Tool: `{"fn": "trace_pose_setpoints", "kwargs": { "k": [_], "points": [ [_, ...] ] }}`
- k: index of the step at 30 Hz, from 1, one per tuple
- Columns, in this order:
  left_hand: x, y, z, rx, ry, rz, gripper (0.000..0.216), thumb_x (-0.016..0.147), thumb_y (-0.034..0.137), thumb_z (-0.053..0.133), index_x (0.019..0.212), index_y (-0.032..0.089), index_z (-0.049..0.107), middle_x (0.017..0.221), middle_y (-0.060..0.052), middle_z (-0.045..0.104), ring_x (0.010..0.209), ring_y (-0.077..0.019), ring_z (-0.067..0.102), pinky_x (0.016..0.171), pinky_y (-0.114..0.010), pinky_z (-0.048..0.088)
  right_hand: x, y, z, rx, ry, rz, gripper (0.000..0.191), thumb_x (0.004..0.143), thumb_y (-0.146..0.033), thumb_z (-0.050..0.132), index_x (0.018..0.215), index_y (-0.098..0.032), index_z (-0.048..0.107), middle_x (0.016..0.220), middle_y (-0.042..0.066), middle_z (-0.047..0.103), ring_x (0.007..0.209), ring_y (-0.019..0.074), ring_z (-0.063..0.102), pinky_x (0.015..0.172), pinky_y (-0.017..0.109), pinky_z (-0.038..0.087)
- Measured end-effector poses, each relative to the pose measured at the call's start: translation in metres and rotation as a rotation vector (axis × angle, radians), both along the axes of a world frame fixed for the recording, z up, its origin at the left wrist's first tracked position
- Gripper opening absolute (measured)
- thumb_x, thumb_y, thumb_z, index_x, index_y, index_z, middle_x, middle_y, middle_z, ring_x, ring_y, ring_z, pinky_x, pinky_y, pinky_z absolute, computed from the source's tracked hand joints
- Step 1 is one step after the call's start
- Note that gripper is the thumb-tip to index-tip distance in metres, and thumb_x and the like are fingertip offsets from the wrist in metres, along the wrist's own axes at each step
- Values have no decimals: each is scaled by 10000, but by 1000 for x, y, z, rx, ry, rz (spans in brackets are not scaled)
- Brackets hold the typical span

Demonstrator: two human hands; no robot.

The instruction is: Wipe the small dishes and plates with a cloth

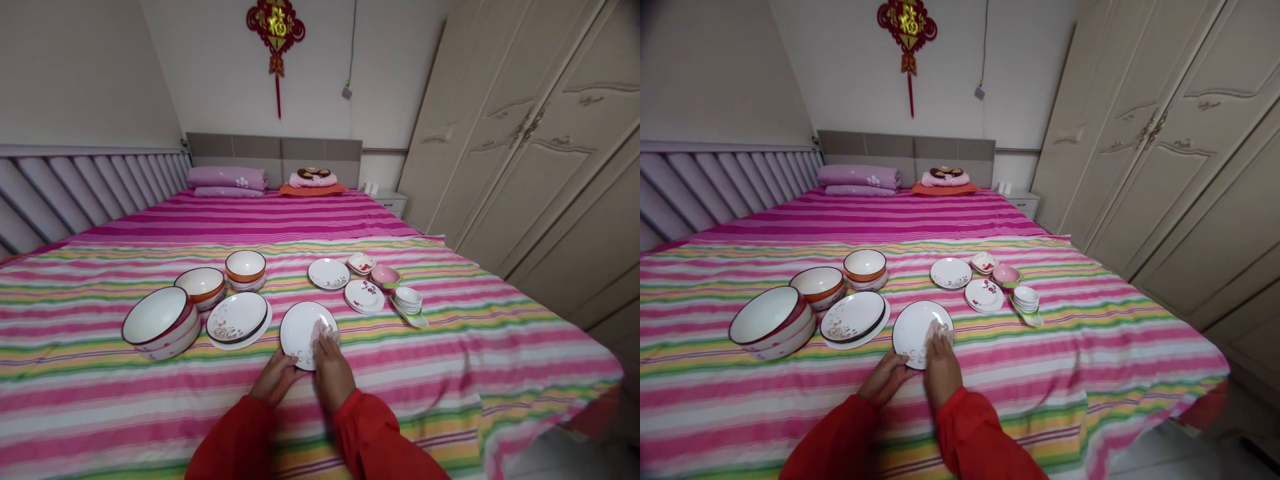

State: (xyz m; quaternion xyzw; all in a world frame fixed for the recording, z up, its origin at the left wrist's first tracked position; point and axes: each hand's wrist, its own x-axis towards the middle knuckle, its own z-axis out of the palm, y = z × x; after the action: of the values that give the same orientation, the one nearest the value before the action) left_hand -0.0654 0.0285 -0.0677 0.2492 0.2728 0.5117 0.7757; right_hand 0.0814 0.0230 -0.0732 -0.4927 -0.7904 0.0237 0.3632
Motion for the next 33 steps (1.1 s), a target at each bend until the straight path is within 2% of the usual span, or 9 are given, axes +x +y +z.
{"fn": "trace_pose_setpoints", "kwargs": {
  "k": [4,8,11,16,19,22,27,30,33],
  "points": [
    [0,-1,2,11,-14,18,705,644,35,559,1312,215,422,1102,-86,654,1068,-242,560,975,-416,373,-14,-14,0,-37,-23,153,539,710,14,410,1223,-93,537,1268,151,531,1259,252,395,1027,437,389],
    [0,-1,3,-17,8,57,693,637,24,535,1297,214,438,969,-51,685,933,-210,610,911,-388,425,-26,9,9,-64,-48,268,500,731,-17,440,1215,-85,542,1288,137,522,1261,257,399,1030,419,385],
    [0,0,2,-49,27,68,660,641,11,523,1271,195,456,890,-41,691,838,-189,626,869,-391,454,-29,34,19,-61,-55,251,487,747,-24,464,1225,-83,537,1323,133,491,1265,275,393,1043,412,362],
    [-1,1,1,-47,15,29,625,664,23,527,1268,166,451,946,-75,693,922,-227,622,931,-450,421,-16,59,18,-80,6,56,509,776,33,370,1246,-91,522,1331,147,479,1287,267,368,1038,446,359],
    [-1,0,3,-24,24,3,637,671,37,542,1285,169,436,1023,-98,681,979,-249,609,962,-472,394,-4,53,5,-36,64,-2,562,751,41,379,1283,-103,486,1346,150,460,1293,251,361,1047,455,355],
    [0,-1,5,-5,19,-10,648,667,43,554,1292,167,434,1068,-113,668,1014,-264,597,973,-481,380,3,30,-6,0,85,-11,606,722,36,399,1309,-105,459,1355,151,448,1283,251,375,1052,450,360],
    [-1,-1,3,14,-13,-13,650,658,27,544,1283,181,452,1098,-99,657,1044,-249,580,971,-441,389,-6,-8,-4,-12,36,139,587,716,6,407,1285,-118,484,1341,137,468,1295,237,356,1049,446,368],
    [-1,-1,0,1,-21,23,660,642,16,537,1272,198,466,1049,-74,673,1011,-226,593,949,-403,411,-19,-8,2,-21,21,231,551,732,-21,426,1266,-132,500,1332,120,482,1302,228,346,1033,432,388],
    [-1,0,0,-9,-5,50,669,638,15,533,1274,210,463,957,-51,693,924,-204,619,922,-392,428,-26,9,6,-47,9,251,523,736,-24,439,1246,-112,521,1316,129,498,1288,252,364,1023,439,391]
  ]
}}
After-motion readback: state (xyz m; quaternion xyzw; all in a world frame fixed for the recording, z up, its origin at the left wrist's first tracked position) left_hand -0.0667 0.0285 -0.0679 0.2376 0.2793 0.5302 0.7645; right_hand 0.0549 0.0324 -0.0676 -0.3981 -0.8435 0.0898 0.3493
